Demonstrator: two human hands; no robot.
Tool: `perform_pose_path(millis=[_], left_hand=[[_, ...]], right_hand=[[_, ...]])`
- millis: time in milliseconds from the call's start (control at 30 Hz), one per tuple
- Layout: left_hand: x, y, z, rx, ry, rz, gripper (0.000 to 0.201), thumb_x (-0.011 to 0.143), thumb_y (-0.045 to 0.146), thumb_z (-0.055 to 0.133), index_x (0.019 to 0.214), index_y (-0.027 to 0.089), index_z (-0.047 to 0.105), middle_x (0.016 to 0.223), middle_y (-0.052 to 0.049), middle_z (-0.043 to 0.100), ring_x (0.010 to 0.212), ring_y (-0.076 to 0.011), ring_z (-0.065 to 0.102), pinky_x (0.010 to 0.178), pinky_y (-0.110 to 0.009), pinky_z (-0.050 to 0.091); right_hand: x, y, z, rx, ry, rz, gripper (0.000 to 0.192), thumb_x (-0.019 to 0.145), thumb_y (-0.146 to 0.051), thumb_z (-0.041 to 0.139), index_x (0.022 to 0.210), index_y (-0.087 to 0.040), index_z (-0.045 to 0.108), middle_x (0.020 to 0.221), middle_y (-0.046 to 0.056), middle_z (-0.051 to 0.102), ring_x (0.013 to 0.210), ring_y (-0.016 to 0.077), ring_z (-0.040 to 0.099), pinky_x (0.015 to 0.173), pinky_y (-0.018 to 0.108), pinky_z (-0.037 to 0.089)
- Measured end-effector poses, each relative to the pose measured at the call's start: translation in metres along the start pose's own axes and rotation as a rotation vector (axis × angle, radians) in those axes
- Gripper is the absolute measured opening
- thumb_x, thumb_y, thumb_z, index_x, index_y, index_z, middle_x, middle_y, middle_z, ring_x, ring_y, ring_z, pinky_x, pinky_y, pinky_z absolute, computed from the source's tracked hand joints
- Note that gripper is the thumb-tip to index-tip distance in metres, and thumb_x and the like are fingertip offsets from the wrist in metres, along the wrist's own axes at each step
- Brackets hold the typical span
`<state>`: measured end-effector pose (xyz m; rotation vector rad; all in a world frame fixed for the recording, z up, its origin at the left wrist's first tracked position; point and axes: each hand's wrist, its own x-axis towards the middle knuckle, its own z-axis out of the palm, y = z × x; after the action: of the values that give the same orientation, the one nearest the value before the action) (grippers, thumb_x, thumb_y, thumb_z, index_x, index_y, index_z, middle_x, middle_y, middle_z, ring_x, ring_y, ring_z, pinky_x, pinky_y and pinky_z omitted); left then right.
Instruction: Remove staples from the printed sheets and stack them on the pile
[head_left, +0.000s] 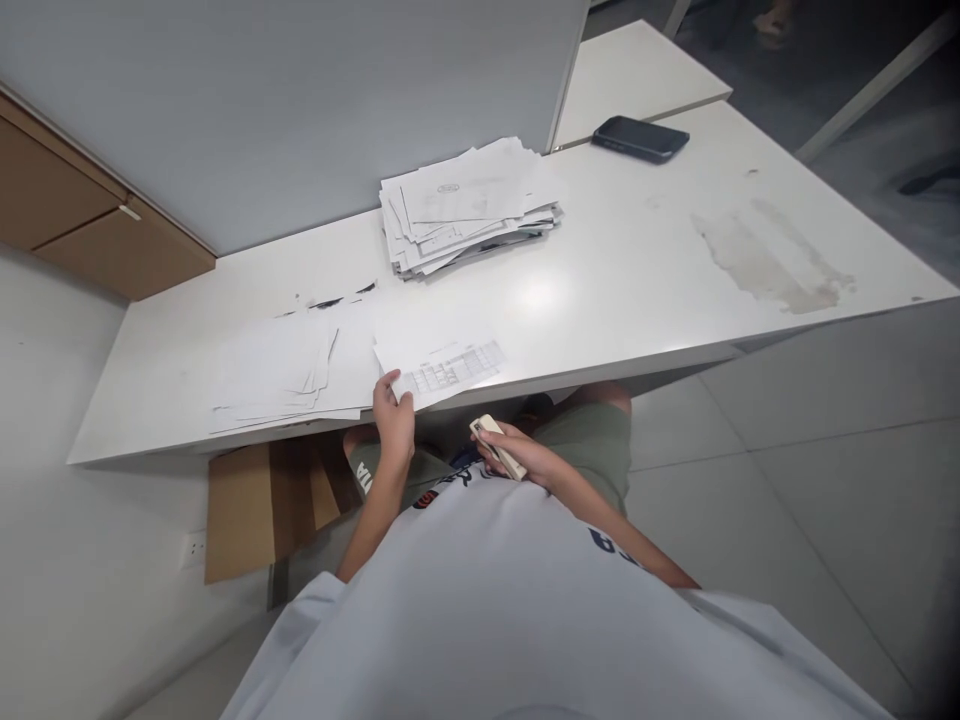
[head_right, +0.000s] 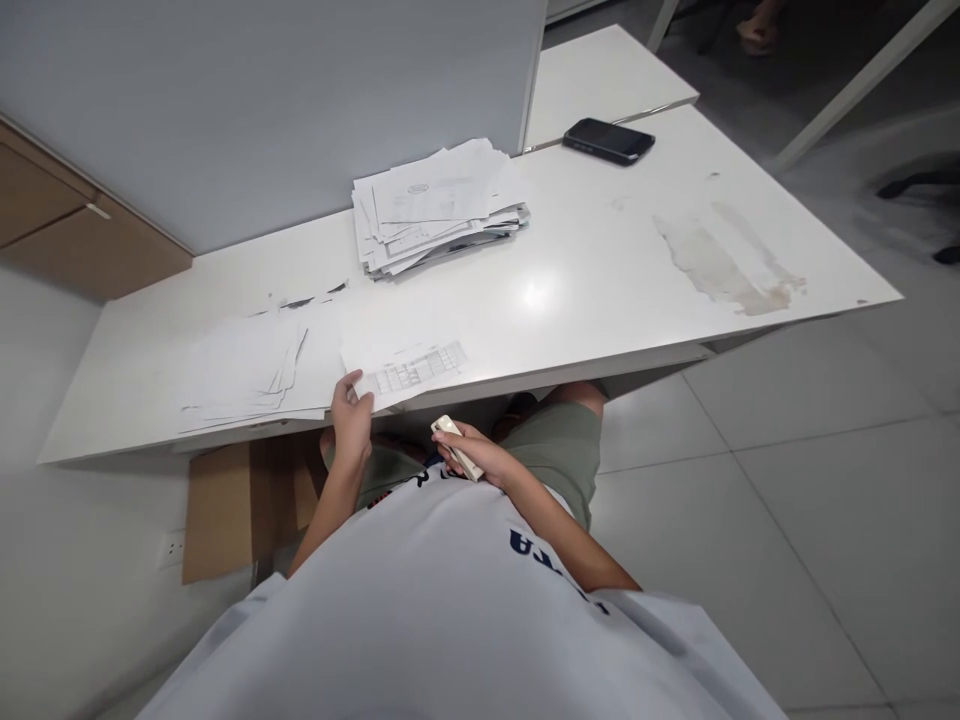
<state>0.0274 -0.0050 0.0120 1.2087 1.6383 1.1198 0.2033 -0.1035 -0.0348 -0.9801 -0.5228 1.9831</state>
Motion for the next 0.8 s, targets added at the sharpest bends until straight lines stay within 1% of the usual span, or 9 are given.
perform_pose_path(millis=[67, 167, 300, 400, 533, 667, 800], left_hand=[[-0.006, -0.003, -0.005, 0.033, -0.055, 0.008, 0.056, 0.074, 0.008, 0.052, 0.128, 0.019, 0.057, 0.131, -0.010, 0.061, 0.120, -0.0217, 0.060, 0.106, -0.037, 0.049], [-0.015, -0.008, -0.008, 0.064, -0.121, -0.020, 0.064, 0.075, 0.009, 0.053, 0.137, 0.023, 0.054, 0.140, -0.007, 0.057, 0.132, -0.0228, 0.052, 0.113, -0.037, 0.044], [-0.023, -0.009, -0.005, 0.050, -0.133, -0.052, 0.064, 0.078, 0.011, 0.051, 0.141, 0.022, 0.052, 0.147, -0.004, 0.051, 0.138, -0.0224, 0.046, 0.118, -0.037, 0.036], [-0.027, -0.009, -0.004, 0.059, -0.153, -0.056, 0.064, 0.079, 0.010, 0.049, 0.142, 0.020, 0.050, 0.152, -0.004, 0.045, 0.142, -0.0213, 0.041, 0.121, -0.036, 0.030], [-0.030, -0.015, -0.003, 0.093, -0.185, -0.008, 0.065, 0.081, 0.012, 0.049, 0.145, 0.022, 0.047, 0.152, -0.004, 0.046, 0.143, -0.0209, 0.039, 0.121, -0.036, 0.030], [-0.030, -0.020, -0.001, 0.102, -0.204, 0.049, 0.069, 0.082, 0.013, 0.050, 0.149, 0.024, 0.040, 0.151, -0.003, 0.046, 0.142, -0.0202, 0.040, 0.119, -0.035, 0.034], [-0.030, -0.020, 0.000, 0.136, -0.177, 0.094, 0.069, 0.082, 0.011, 0.047, 0.149, 0.020, 0.040, 0.152, -0.005, 0.045, 0.146, -0.0192, 0.034, 0.121, -0.031, 0.028]], right_hand=[[0.003, -0.001, 0.001, 0.002, -0.019, -0.007, 0.047, 0.068, -0.053, 0.082, 0.084, -0.017, 0.055, 0.057, -0.006, 0.053, 0.039, 0.0055, 0.041, 0.042, 0.021, 0.032], [0.008, -0.002, 0.005, 0.036, -0.049, -0.031, 0.046, 0.070, -0.052, 0.081, 0.088, -0.016, 0.058, 0.059, -0.006, 0.054, 0.039, 0.0052, 0.041, 0.048, 0.023, 0.039], [0.012, -0.005, 0.011, 0.064, -0.033, -0.026, 0.045, 0.072, -0.052, 0.079, 0.091, -0.016, 0.061, 0.062, -0.004, 0.056, 0.041, 0.0066, 0.044, 0.047, 0.024, 0.040], [0.013, -0.008, 0.017, 0.081, -0.056, -0.029, 0.044, 0.075, -0.054, 0.076, 0.092, -0.017, 0.060, 0.062, -0.004, 0.056, 0.043, 0.0080, 0.046, 0.046, 0.024, 0.044], [0.013, -0.014, 0.023, 0.089, -0.074, -0.073, 0.042, 0.077, -0.052, 0.075, 0.095, -0.019, 0.056, 0.067, -0.004, 0.057, 0.046, 0.0089, 0.048, 0.047, 0.026, 0.051], [0.016, -0.017, 0.024, 0.061, -0.059, -0.122, 0.043, 0.075, -0.053, 0.077, 0.093, -0.020, 0.055, 0.067, -0.005, 0.056, 0.046, 0.0088, 0.047, 0.046, 0.027, 0.052], [0.017, -0.019, 0.020, 0.072, -0.043, -0.140, 0.046, 0.073, -0.054, 0.078, 0.095, -0.019, 0.057, 0.067, -0.004, 0.056, 0.045, 0.0090, 0.047, 0.046, 0.028, 0.053]])
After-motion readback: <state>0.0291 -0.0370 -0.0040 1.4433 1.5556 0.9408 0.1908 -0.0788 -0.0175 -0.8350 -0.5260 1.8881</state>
